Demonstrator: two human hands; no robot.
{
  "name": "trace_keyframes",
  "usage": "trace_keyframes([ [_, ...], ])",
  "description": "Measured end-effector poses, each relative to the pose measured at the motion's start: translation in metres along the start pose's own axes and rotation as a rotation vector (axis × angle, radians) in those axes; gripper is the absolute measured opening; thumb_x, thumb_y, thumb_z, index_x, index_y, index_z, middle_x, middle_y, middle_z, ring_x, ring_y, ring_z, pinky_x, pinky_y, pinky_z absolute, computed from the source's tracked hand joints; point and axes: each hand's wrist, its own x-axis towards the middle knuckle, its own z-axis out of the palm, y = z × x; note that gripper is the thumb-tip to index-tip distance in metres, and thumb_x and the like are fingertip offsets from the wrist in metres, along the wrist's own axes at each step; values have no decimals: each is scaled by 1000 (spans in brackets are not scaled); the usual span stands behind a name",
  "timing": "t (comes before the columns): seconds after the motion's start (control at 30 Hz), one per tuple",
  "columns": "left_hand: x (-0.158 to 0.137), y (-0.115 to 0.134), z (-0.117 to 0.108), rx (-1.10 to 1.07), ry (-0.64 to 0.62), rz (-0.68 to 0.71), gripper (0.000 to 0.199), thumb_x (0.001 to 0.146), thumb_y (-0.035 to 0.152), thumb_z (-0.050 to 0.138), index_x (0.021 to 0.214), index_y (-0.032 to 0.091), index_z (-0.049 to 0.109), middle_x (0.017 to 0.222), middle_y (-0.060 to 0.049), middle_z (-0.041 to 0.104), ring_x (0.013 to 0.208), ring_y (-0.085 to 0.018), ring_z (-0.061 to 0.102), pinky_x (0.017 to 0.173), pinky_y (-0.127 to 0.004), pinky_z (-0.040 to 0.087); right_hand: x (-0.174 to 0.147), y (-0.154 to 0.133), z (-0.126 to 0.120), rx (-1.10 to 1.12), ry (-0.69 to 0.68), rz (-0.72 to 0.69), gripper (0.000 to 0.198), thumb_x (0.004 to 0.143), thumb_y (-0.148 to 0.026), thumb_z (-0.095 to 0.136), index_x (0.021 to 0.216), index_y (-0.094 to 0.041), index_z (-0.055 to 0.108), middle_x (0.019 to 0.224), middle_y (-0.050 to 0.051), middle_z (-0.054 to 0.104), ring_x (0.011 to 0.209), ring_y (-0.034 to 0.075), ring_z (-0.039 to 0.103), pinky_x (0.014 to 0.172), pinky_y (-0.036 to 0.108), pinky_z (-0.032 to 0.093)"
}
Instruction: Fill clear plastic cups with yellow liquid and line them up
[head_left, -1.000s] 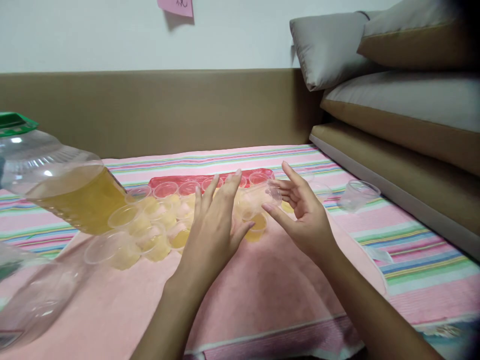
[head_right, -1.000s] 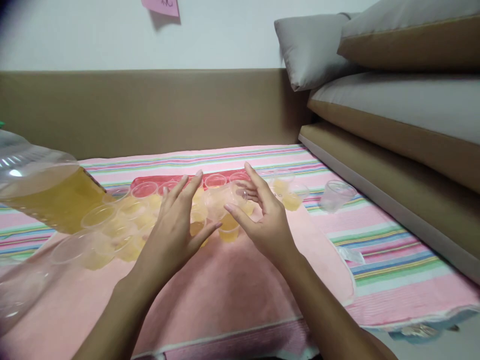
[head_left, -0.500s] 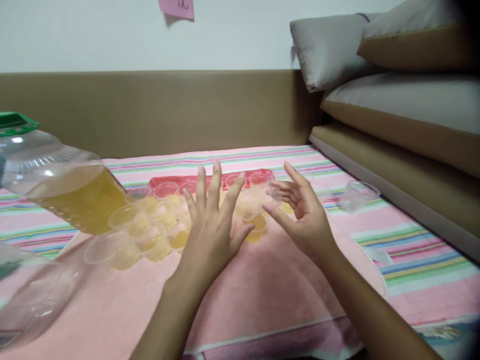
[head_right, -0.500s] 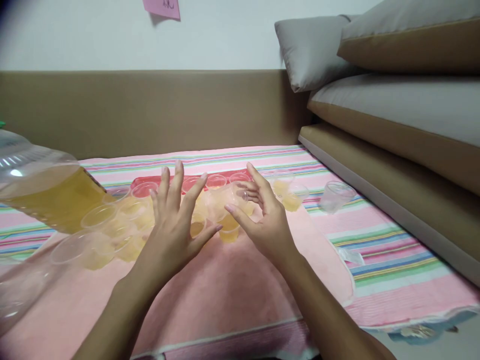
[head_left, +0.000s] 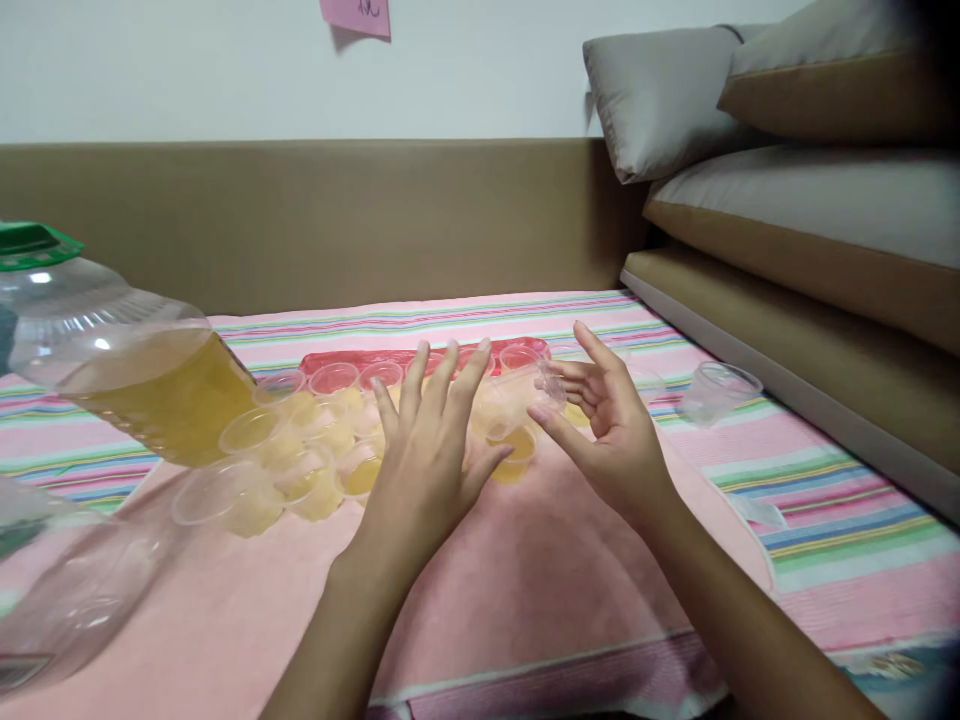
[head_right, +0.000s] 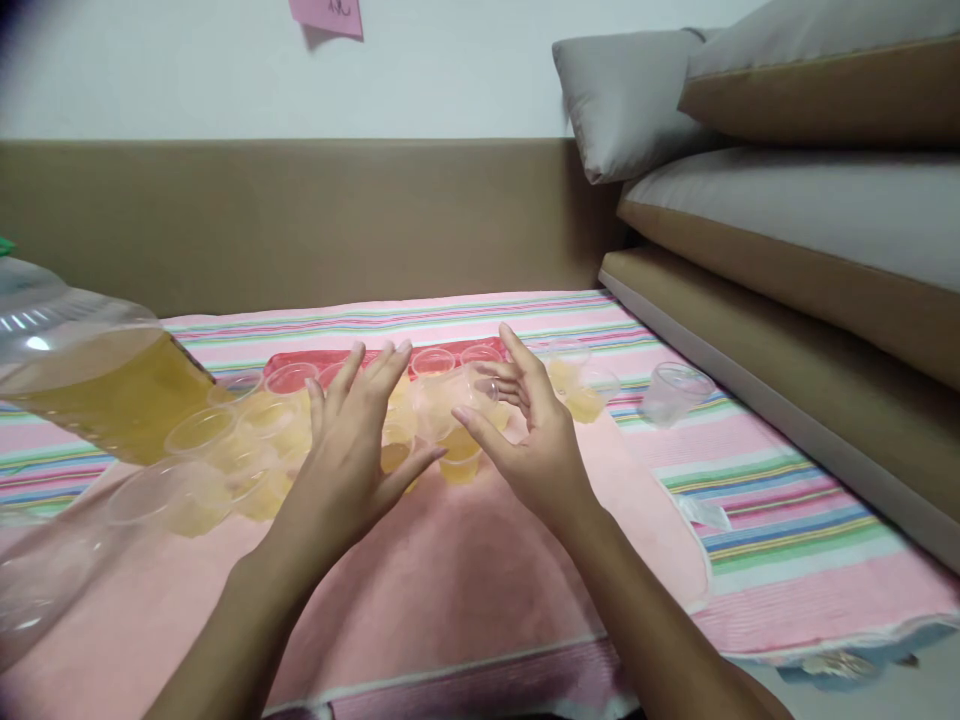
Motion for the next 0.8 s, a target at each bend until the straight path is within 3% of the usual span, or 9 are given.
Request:
trace_keyframes([
  [0.1,0,0,-1,-4,25,-6,96,95,27,78,166,37,14,159,-14,57,163,-43,28,121,-89,17,0,0,0,-14,0,-3,78,102,-41,80,168,-36,37,137,6,62,127,28,61,113,49,54],
  [0.2,0,-1,-2,12,47,3,102,91,30,83,166,36,16,167,-19,46,162,-47,27,120,-90,18,0,0,0,-11,0,-2,79,102,-40,80,168,-36,36,136,6,63,126,28,62,113,50,54],
  [0.3,0,-1,-3,-21,-11,-1,98,94,25,78,166,37,13,156,-14,59,156,-42,42,122,-90,9,0,0,0,-13,-2,5,80,101,-39,81,168,-37,37,136,6,62,125,28,62,114,51,53],
  [0.4,-1,-1,-3,-21,-16,-8,101,93,25,80,166,38,12,165,-15,50,160,-45,33,122,-90,10,-1,0,0,6,2,1,79,101,-35,81,167,-38,39,136,5,63,126,28,62,114,50,52],
  [0.5,0,0,-3,-26,-19,8,97,95,24,77,166,40,12,157,-14,59,157,-43,40,121,-91,6,-1,0,0,19,-1,-6,78,101,-32,81,166,-39,40,137,4,63,127,27,61,114,48,52],
  [0.6,0,1,-3,-4,-14,20,106,91,28,82,166,42,10,163,-16,51,159,-47,35,118,-94,8,-1,-1,0,18,2,-7,78,101,-32,81,166,-38,40,137,4,63,127,27,61,114,48,53],
  [0.7,0,1,-3,-2,-68,9,100,95,24,79,166,41,11,151,-11,64,146,-37,55,124,-88,2,-1,-1,0,11,-2,3,80,100,-32,82,167,-38,39,136,4,63,131,27,59,116,48,51],
  [0.8,-1,0,-3,21,-57,9,102,92,27,82,166,37,13,165,-16,49,156,-41,42,124,-88,5,-1,-2,1,6,-2,0,79,100,-30,81,167,-39,40,138,4,63,132,27,58,116,48,51],
])
